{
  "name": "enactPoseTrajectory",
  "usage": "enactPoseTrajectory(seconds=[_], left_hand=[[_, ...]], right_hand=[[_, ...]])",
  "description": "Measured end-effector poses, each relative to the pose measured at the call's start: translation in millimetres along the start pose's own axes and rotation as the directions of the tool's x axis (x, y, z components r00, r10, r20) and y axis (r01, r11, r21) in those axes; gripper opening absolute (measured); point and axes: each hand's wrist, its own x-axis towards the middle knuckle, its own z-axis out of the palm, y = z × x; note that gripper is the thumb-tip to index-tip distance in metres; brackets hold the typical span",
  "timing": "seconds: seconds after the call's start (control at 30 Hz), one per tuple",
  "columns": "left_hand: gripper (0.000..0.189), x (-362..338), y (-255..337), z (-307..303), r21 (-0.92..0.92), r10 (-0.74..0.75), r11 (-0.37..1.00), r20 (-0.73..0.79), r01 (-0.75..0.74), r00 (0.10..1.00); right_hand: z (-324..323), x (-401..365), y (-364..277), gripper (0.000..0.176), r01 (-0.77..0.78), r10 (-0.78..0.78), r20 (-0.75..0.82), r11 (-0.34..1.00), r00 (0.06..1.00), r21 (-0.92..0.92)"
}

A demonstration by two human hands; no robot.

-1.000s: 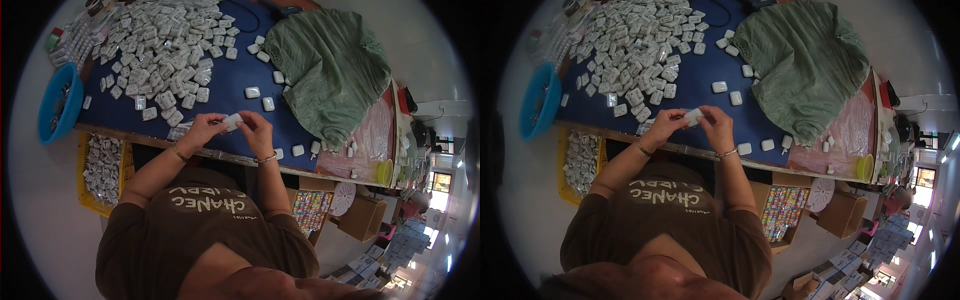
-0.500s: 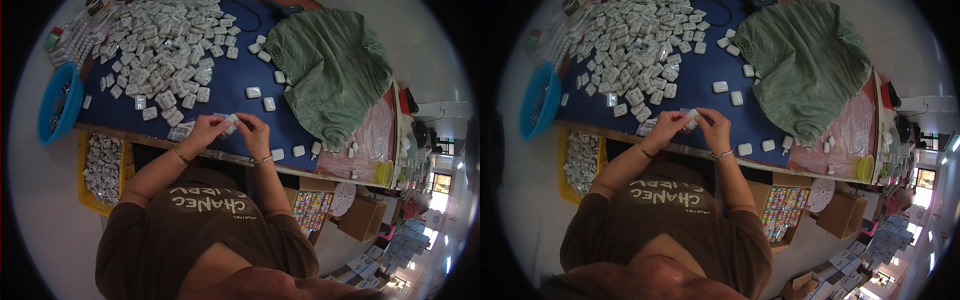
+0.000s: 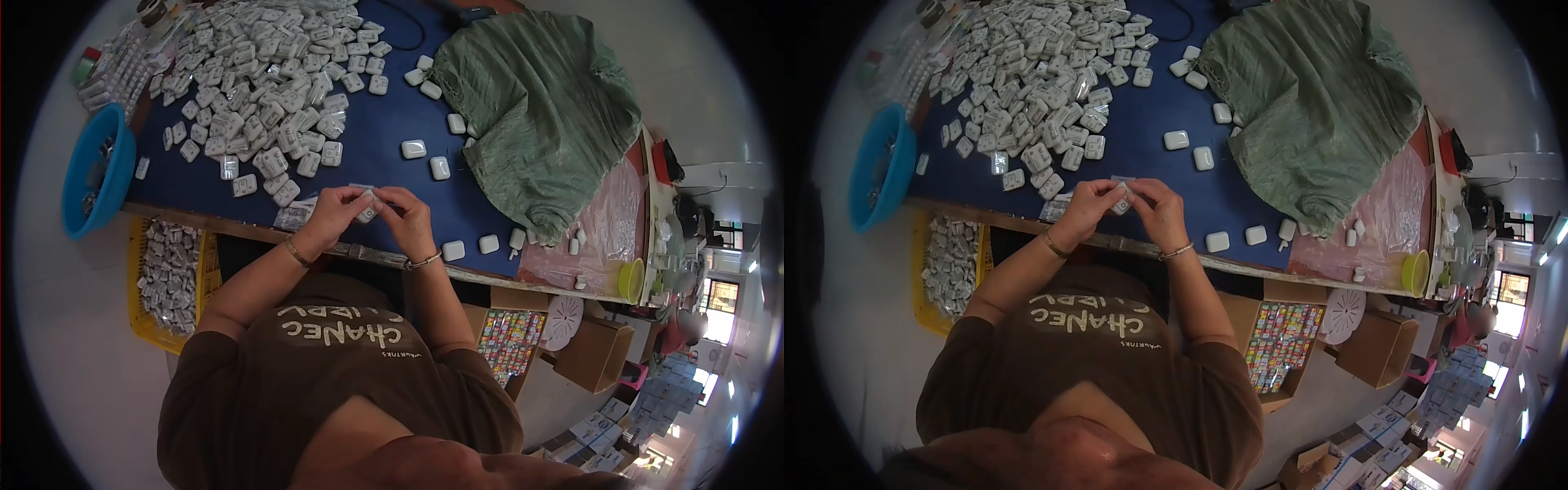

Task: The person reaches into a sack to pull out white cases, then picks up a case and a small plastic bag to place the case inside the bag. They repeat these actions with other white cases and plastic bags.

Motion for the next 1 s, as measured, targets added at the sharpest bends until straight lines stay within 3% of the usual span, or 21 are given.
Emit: enactPoseTrajectory(seconds=[0.13,0.23,0.27,0.3,0.33,0.37,0.4,0.43,0.5,0.53,0.6,0.63,0.67,0.7,0.77,0.8,0.87,0.9,0.97,1.0], left_hand=[[0.021,-1,1,-1,0.107,0.060,0.992,0.003,-0.060,0.998],[0.019,1,3,-2,0.149,0.092,0.985,-0.024,-0.087,0.995],[0.019,2,7,-7,0.420,0.254,0.884,-0.061,-0.206,0.965],[0.020,4,15,-10,0.659,0.414,0.697,-0.048,-0.282,0.909],[0.020,7,32,-13,0.659,0.410,0.697,-0.045,-0.282,0.911],[0.023,11,57,-14,0.891,0.726,0.305,0.011,-0.337,0.687],[0.027,13,69,-16,0.970,0.900,-0.125,0.199,-0.207,0.388],[0.027,13,65,-19,0.970,0.899,-0.123,0.199,-0.210,0.390],[0.028,18,48,-24,0.929,0.763,-0.039,0.266,-0.368,0.589],[0.028,19,35,-20,0.925,0.759,-0.033,0.270,-0.379,0.593],[0.022,21,1,-10,0.893,0.465,0.196,0.279,-0.405,0.840],[0.019,25,-10,-8,0.897,0.380,0.211,0.292,-0.389,0.878],[0.019,28,-20,-9,0.890,0.373,0.221,0.300,-0.398,0.878],[0.017,30,-26,-10,0.902,0.327,0.222,0.289,-0.370,0.900],[0.016,34,-34,-11,0.911,0.284,0.227,0.276,-0.344,0.918],[0.014,35,-36,-12,0.904,0.309,0.240,0.275,-0.354,0.910],[0.013,37,-37,-14,0.898,0.337,0.249,0.271,-0.363,0.901],[0.011,37,-37,-16,0.891,0.340,0.276,0.260,-0.360,0.904],[0.010,36,-32,-15,0.885,0.343,0.302,0.246,-0.354,0.907],[0.010,32,-23,-13,0.834,0.264,0.469,0.183,-0.292,0.947]], right_hand=[[4,-1,8,0.018,0.053,-0.053,0.013,0.998,0.999,-0.016],[7,-3,7,0.018,-0.018,0.019,-0.019,0.998,1.000,0.060],[6,-3,5,0.017,-0.022,0.026,-0.062,0.998,0.998,0.061],[4,-4,5,0.017,-0.027,0.034,-0.105,0.998,0.994,0.061],[0,-5,9,0.017,-0.030,0.037,-0.109,0.998,0.993,0.061],[-6,-5,17,0.016,-0.045,0.053,-0.151,0.998,0.987,0.051],[-11,-6,19,0.015,-0.060,0.067,-0.192,0.997,0.979,0.040],[-14,-8,22,0.015,-0.060,0.068,-0.222,0.997,0.973,0.040],[-17,-14,21,0.015,-0.086,0.078,-0.194,0.996,0.978,-0.035],[-19,-18,21,0.015,-0.111,0.092,-0.166,0.988,0.982,-0.110],[-25,-26,26,0.013,-0.124,0.102,-0.119,0.974,0.988,-0.190],[-28,-31,30,0.012,-0.118,0.107,-0.056,0.958,0.993,-0.263],[-35,-38,36,0.012,-0.132,0.118,-0.066,0.954,0.991,-0.271],[-48,-45,45,0.014,-0.153,0.104,-0.139,0.902,0.985,-0.404],[-73,-56,47,0.020,-0.260,0.080,-0.293,0.715,0.953,-0.649],[-85,-63,46,0.020,-0.261,0.081,-0.292,0.711,0.953,-0.654],[-105,-72,47,0.027,-0.404,0.187,-0.360,0.348,0.914,-0.846],[-112,-75,56,0.027,-0.403,0.185,-0.359,0.349,0.915,-0.846],[-122,-81,76,0.031,-0.419,0.385,-0.247,0.469,0.889,-0.778],[-120,-79,77,0.031,-0.414,0.385,-0.241,0.472,0.891,-0.778]])
